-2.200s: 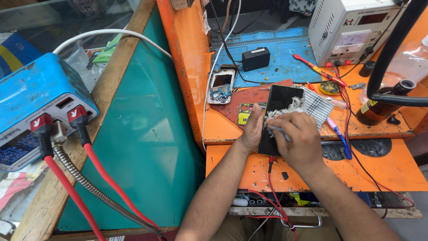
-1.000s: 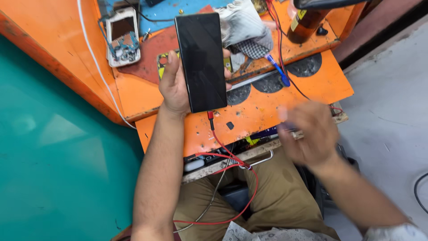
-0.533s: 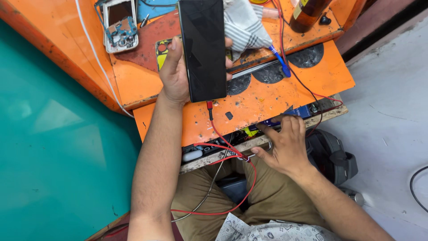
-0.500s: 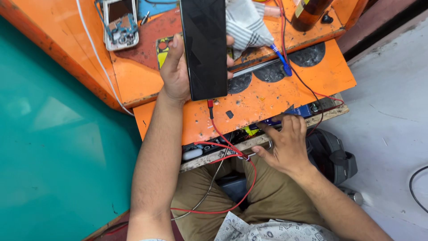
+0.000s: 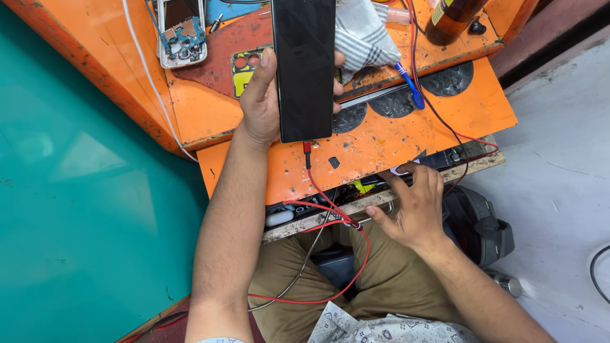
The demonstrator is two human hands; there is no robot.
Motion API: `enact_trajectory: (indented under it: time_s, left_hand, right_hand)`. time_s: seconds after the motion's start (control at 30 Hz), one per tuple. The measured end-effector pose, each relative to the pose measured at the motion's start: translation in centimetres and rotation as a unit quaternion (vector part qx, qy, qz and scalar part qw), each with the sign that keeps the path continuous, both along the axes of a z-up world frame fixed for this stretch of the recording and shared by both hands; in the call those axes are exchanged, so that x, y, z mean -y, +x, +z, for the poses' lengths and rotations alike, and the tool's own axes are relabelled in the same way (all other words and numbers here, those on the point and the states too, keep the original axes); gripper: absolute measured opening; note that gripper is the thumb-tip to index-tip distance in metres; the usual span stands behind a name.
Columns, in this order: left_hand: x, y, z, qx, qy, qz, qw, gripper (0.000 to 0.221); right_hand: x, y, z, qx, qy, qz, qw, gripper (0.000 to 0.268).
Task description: The person wipes the internal battery and circuit board of a disassembled phone with a cloth, connects a cable to the charging port, and then wipes the front screen of the phone.
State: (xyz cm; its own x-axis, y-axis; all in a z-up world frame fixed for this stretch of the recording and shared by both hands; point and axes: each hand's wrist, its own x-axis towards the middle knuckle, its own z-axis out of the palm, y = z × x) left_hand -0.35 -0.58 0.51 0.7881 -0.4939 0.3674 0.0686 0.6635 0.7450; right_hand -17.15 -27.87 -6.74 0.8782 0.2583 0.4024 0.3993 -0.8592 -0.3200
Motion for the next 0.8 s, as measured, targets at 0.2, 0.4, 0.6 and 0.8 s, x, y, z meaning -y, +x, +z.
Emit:
enact_trajectory:
  time_s: [0.2, 0.4, 0.6, 0.8]
  left_hand:
    - [-0.1, -0.1, 0.0, -0.010, -0.002, -0.009, 1.000, 0.081]
    - [-0.1, -0.1, 0.0, 0.004, 0.006, -0.003, 1.000, 0.080]
    - [0.1, -0.3, 0.5, 0.005, -0.009, -0.007, 1.000, 0.078]
    - [0.4, 0.1, 0.8, 0.023, -0.007, -0.002, 1.000, 0.080]
  right_hand:
    - [2.0, 0.0, -0.8, 0.019, 0.039, -0.065, 0.997, 0.068]
    - [2.7, -0.1, -0.4, 0.016, 0.033, -0.074, 0.997, 0.064]
    - [3.0, -0.1, 0.6, 0.034, 0.033, -0.021, 0.999, 0.067]
    - [3.0, 0.3, -0.1, 0.056, 0.068, 0.048, 0.995, 0.057]
